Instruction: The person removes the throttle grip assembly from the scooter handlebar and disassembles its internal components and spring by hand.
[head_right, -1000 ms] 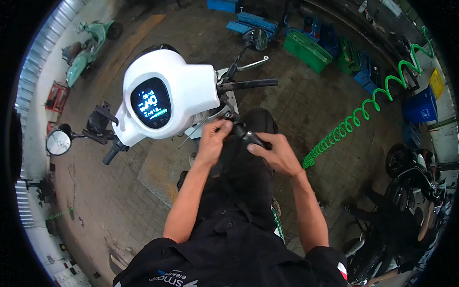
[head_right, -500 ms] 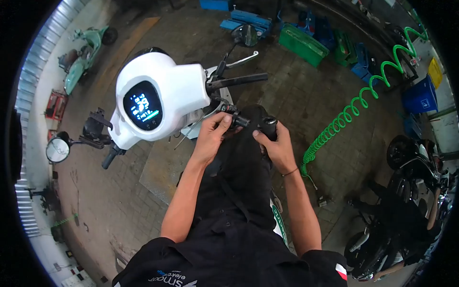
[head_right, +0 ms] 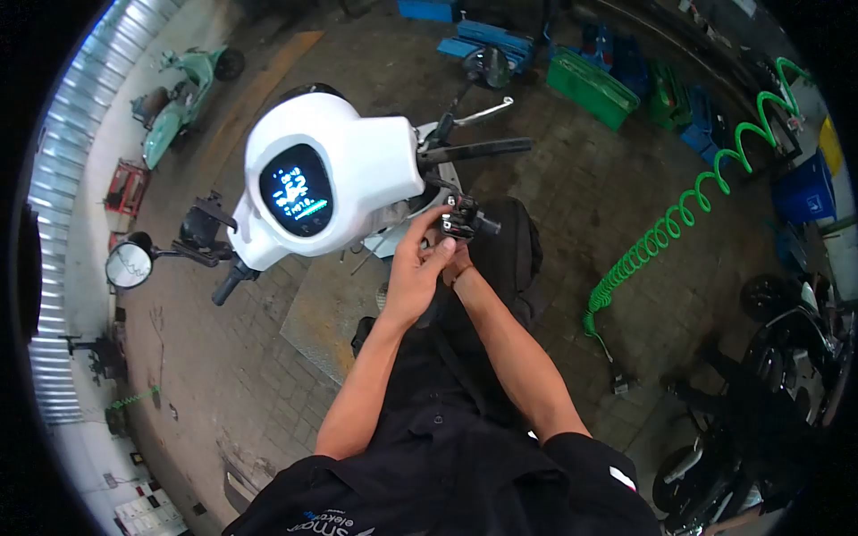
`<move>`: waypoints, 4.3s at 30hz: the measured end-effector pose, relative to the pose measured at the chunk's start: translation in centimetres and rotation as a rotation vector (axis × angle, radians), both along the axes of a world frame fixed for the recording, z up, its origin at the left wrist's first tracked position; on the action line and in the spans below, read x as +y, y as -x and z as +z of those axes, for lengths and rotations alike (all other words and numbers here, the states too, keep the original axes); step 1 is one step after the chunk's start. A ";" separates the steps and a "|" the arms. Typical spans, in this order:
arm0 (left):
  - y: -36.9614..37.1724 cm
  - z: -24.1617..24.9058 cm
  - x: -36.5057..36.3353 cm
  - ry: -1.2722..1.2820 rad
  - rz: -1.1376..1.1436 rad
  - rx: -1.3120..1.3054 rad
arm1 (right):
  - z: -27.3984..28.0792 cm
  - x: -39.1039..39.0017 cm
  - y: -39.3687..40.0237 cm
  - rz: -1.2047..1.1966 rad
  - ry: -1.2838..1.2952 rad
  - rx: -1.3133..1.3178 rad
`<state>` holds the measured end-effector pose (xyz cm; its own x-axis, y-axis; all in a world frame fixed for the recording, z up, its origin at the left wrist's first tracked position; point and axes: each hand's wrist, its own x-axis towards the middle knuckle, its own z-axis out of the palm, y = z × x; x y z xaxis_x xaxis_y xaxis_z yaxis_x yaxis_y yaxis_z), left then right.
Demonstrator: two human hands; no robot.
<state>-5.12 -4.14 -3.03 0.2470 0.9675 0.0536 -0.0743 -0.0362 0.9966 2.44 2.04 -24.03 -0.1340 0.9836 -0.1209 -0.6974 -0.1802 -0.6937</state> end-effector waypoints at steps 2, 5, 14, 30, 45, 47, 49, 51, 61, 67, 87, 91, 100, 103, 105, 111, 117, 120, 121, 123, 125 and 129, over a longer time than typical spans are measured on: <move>0.6 -0.5 -0.5 0.018 0.042 -0.061 | -1.1 2.6 1.8 -0.020 -0.240 -0.013; 2.4 0.3 -2.1 0.033 0.135 -0.145 | 6.0 6.9 2.8 -0.029 0.418 -0.715; 10.2 -0.9 -8.1 0.310 0.420 -0.054 | 8.3 7.7 6.3 -0.323 0.443 -0.351; 9.3 -3.9 -9.7 0.491 0.286 -0.317 | 14.5 -12.3 -7.5 0.079 0.406 -0.138; 5.2 -4.3 -5.2 0.417 0.055 -0.191 | 17.7 -7.6 -10.8 -0.197 0.201 -0.372; 4.5 -4.7 -5.0 0.432 0.061 -0.244 | 18.6 -8.1 -10.2 -0.235 0.227 -0.330; 3.5 -4.6 -4.2 0.438 0.062 -0.302 | 19.5 -8.4 -9.7 -0.251 0.239 -0.346; 2.7 -4.3 -3.7 0.403 0.056 -0.328 | 20.3 -8.9 -9.4 -0.260 0.252 -0.363; -1.0 -2.3 -0.8 0.643 -0.082 -0.857 | 24.3 -9.8 -8.6 -0.288 0.237 -0.444; 0.5 -3.6 -2.0 0.764 -0.072 -1.045 | 23.1 -9.9 -9.6 -0.372 0.093 -0.630; 6.3 2.8 -10.0 -0.134 0.109 -0.158 | 24.7 -16.2 -5.8 -0.010 -0.513 -0.899; 7.0 4.3 -10.4 -0.100 0.047 -0.156 | 25.0 -15.7 -5.8 0.002 -0.627 -0.883; 7.9 4.4 -10.1 -0.236 0.011 -0.082 | 25.3 -15.5 -5.9 0.115 -0.407 -0.802; 8.0 4.1 -10.3 -0.181 0.004 -0.137 | 25.3 -15.4 -6.0 0.113 -0.443 -0.805; 7.9 4.1 -10.3 -0.173 -0.004 -0.152 | 25.3 -15.3 -5.9 0.091 -0.470 -0.808; 8.2 4.5 -10.2 -0.073 0.080 -0.225 | 26.4 -15.5 -5.4 0.077 -0.384 -0.868; 8.2 4.2 -9.8 0.015 0.247 -0.249 | 26.2 -15.3 -5.3 0.091 -0.427 -0.805; 8.4 4.4 -9.9 0.045 0.237 -0.252 | 26.2 -15.4 -4.9 0.112 -0.374 -0.760; 8.5 4.4 -9.9 0.055 0.235 -0.256 | 26.2 -15.3 -4.7 0.121 -0.376 -0.752; 8.8 4.0 -9.8 0.061 0.220 -0.292 | 26.1 -15.1 -4.8 0.125 -0.377 -0.745; 8.9 3.6 -9.7 0.067 0.201 -0.329 | 25.4 -14.8 -4.9 -0.029 -0.378 -0.865; 8.7 3.1 -9.6 0.108 0.244 -0.292 | 21.9 -13.8 -6.6 -0.522 0.198 -0.694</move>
<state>-13.80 -13.70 0.08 -0.0016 0.9998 -0.0176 -0.3577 0.0159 0.9337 9.04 -11.75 -2.10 0.4922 0.8512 -0.1820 -0.1581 -0.1182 -0.9803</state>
